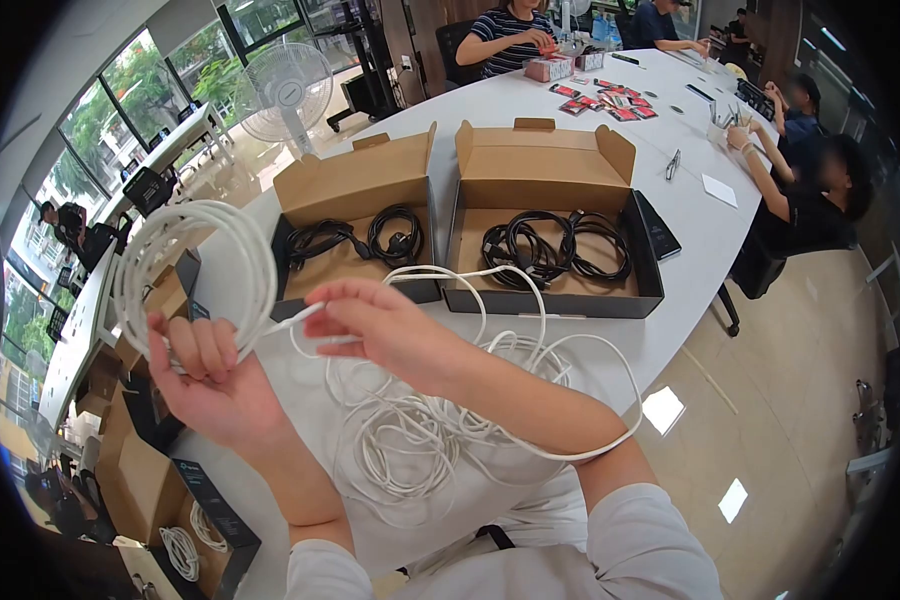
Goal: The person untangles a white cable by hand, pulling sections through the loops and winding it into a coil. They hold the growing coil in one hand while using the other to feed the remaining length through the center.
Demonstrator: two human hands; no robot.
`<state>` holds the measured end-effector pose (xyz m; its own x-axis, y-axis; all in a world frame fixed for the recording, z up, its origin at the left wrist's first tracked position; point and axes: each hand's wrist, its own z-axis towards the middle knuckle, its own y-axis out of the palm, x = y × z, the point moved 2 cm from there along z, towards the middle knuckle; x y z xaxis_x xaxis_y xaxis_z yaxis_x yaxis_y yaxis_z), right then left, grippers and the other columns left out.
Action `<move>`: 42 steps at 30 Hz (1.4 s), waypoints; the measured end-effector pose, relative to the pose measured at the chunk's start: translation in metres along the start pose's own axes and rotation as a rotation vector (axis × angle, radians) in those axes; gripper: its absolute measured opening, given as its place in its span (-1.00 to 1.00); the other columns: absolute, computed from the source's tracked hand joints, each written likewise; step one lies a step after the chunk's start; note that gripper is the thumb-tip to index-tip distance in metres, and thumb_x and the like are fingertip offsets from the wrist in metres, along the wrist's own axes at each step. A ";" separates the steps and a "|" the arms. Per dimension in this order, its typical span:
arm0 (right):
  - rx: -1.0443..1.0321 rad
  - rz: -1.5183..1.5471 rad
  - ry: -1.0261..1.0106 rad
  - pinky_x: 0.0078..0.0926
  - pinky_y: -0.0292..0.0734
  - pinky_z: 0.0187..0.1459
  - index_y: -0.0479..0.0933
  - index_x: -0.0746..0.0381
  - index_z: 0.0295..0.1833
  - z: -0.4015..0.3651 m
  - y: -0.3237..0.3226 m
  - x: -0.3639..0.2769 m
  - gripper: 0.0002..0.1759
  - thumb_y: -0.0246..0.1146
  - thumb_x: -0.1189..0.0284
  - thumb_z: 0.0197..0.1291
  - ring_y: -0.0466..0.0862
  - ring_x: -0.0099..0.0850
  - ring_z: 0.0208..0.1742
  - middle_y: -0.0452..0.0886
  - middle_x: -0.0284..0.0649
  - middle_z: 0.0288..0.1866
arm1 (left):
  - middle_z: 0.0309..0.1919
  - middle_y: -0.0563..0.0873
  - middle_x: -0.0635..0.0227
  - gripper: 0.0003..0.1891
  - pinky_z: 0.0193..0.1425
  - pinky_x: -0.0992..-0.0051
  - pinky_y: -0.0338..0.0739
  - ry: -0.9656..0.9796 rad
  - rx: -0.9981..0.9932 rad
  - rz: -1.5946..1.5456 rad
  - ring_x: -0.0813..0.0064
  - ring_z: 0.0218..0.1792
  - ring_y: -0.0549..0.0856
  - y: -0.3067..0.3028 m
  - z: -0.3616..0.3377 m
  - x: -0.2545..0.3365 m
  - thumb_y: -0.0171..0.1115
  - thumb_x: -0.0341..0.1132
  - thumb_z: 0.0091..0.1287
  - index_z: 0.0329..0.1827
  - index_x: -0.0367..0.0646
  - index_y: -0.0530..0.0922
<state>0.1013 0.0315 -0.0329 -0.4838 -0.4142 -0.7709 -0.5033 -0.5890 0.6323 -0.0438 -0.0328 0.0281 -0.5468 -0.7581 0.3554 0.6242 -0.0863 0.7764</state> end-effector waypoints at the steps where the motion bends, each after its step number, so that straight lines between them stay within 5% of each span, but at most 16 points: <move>1: 0.045 0.034 -0.082 -0.39 0.52 0.14 0.41 0.27 0.15 -0.001 -0.002 -0.006 -0.71 0.02 0.40 0.41 0.56 -0.40 0.16 0.57 -0.15 0.09 | -0.71 0.11 0.58 -0.77 -0.58 0.63 0.09 -0.038 0.004 0.008 0.73 -0.72 0.07 0.003 -0.002 -0.004 -0.12 -0.28 0.51 0.04 -0.21 0.41; 9: 0.268 0.198 -0.512 -0.46 0.52 0.00 0.30 0.21 0.04 -0.014 -0.011 -0.045 -0.75 0.15 0.42 0.33 0.60 -0.50 -0.12 0.58 -0.26 -0.15 | -0.67 0.11 0.57 -0.78 -0.57 0.64 0.12 -0.448 -0.013 -0.219 0.73 -0.68 0.11 -0.002 -0.004 -0.035 -0.11 -0.32 0.51 -0.01 -0.30 0.44; 14: 0.301 0.175 -0.440 -0.53 0.43 -0.55 0.30 0.24 -0.01 -0.020 -0.032 -0.071 -0.81 0.09 0.40 0.37 0.43 -0.57 -0.67 0.47 -0.34 -0.49 | -0.73 0.10 0.59 -0.78 -0.67 0.63 0.08 -0.680 0.042 -0.271 0.72 -0.75 0.08 0.004 -0.008 -0.042 -0.11 -0.29 0.52 -0.03 -0.23 0.46; 21: 0.219 -0.104 -0.383 -0.65 0.41 -0.57 0.48 0.29 0.05 -0.029 -0.034 -0.090 -0.72 -0.04 0.37 0.45 0.42 -0.63 -0.68 0.55 -0.34 -0.51 | -0.76 0.06 0.62 -0.80 -0.73 0.63 0.01 -0.796 -0.067 -0.052 0.74 -0.80 0.03 0.005 -0.009 -0.047 -0.12 -0.25 0.52 -0.06 -0.14 0.44; 25: 0.351 -0.426 -0.505 -0.68 0.47 -0.17 0.47 0.27 0.16 -0.028 -0.030 -0.085 -0.68 -0.04 0.36 0.47 0.54 -0.68 -0.24 0.62 -0.37 -0.18 | -0.76 0.05 0.65 -0.83 -0.75 0.64 -0.03 -0.900 -0.113 0.021 0.77 -0.81 0.02 0.000 -0.008 -0.054 -0.11 -0.26 0.50 -0.07 -0.10 0.42; 26: 0.306 -0.400 -0.512 -0.64 0.45 -0.01 0.45 0.26 0.22 -0.028 -0.024 -0.083 -0.65 -0.04 0.33 0.48 0.53 -0.67 -0.02 0.59 -0.37 0.03 | -0.76 0.04 0.66 -0.84 -0.76 0.64 -0.04 -0.938 -0.134 0.034 0.77 -0.81 0.02 -0.001 -0.009 -0.056 -0.11 -0.26 0.49 -0.07 -0.09 0.42; 29: 0.243 -0.363 -0.467 -0.61 0.55 -0.04 0.37 0.33 0.29 -0.030 -0.013 -0.082 -0.60 -0.09 0.34 0.51 0.62 -0.51 -0.15 0.54 -0.22 0.13 | -0.76 0.05 0.67 -0.84 -0.76 0.64 -0.05 -0.971 -0.208 0.115 0.79 -0.81 0.01 -0.003 -0.014 -0.067 -0.09 -0.26 0.47 -0.06 -0.09 0.42; 30: 0.173 -0.346 -0.426 -0.65 0.56 -0.21 0.32 0.32 0.34 -0.032 -0.013 -0.082 -0.54 -0.08 0.27 0.50 0.64 -0.51 -0.24 0.56 -0.20 0.12 | -0.75 0.06 0.68 -0.84 -0.76 0.65 -0.05 -0.952 -0.220 0.134 0.80 -0.81 0.01 -0.004 -0.013 -0.070 -0.04 -0.28 0.44 -0.07 -0.12 0.45; 33: 0.036 -0.411 -0.330 -0.78 0.43 -0.43 0.35 0.28 0.32 -0.043 -0.007 -0.083 -0.50 -0.02 0.16 0.47 0.60 -0.63 -0.36 0.58 -0.28 0.03 | -0.75 0.20 0.67 -0.90 -0.75 0.63 -0.04 -0.890 -0.176 0.315 0.81 -0.81 0.06 -0.002 -0.013 -0.071 0.06 -0.39 0.40 -0.11 -0.14 0.52; 34: 0.036 -0.496 -0.369 -0.78 0.31 -0.56 0.33 0.27 0.33 -0.041 -0.008 -0.080 -0.48 0.02 0.15 0.45 0.56 -0.66 -0.47 0.59 -0.36 -0.15 | -0.73 0.25 0.65 -0.91 -0.75 0.64 -0.02 -0.855 -0.189 0.367 0.81 -0.80 0.09 0.000 -0.014 -0.071 0.08 -0.42 0.38 -0.12 -0.15 0.52; 37: 0.116 -0.720 -0.349 -0.73 0.28 -0.54 0.39 0.28 0.28 -0.047 0.001 -0.082 -0.54 0.03 0.19 0.45 0.48 -0.69 -0.51 0.54 -0.43 -0.34 | -0.66 0.37 0.59 -0.91 -0.73 0.64 0.07 -0.764 -0.205 0.492 0.82 -0.78 0.18 0.004 -0.018 -0.072 0.13 -0.48 0.34 -0.13 -0.20 0.53; 42: 0.119 -0.963 -0.488 -0.58 0.44 -0.40 0.51 0.26 0.13 -0.047 0.009 -0.074 -0.66 0.25 0.39 0.27 0.50 -0.52 -0.49 0.63 -0.25 -0.40 | -0.54 0.54 0.48 -0.89 -0.59 0.65 0.34 -0.550 -0.281 0.647 0.76 -0.68 0.41 -0.006 -0.017 -0.082 0.13 -0.49 0.32 -0.14 -0.27 0.57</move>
<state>0.1662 0.0247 0.0263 -0.0682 0.5214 -0.8506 -0.8774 -0.4372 -0.1977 0.0071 0.0192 -0.0146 -0.1848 -0.3022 0.9352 0.9776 0.0406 0.2063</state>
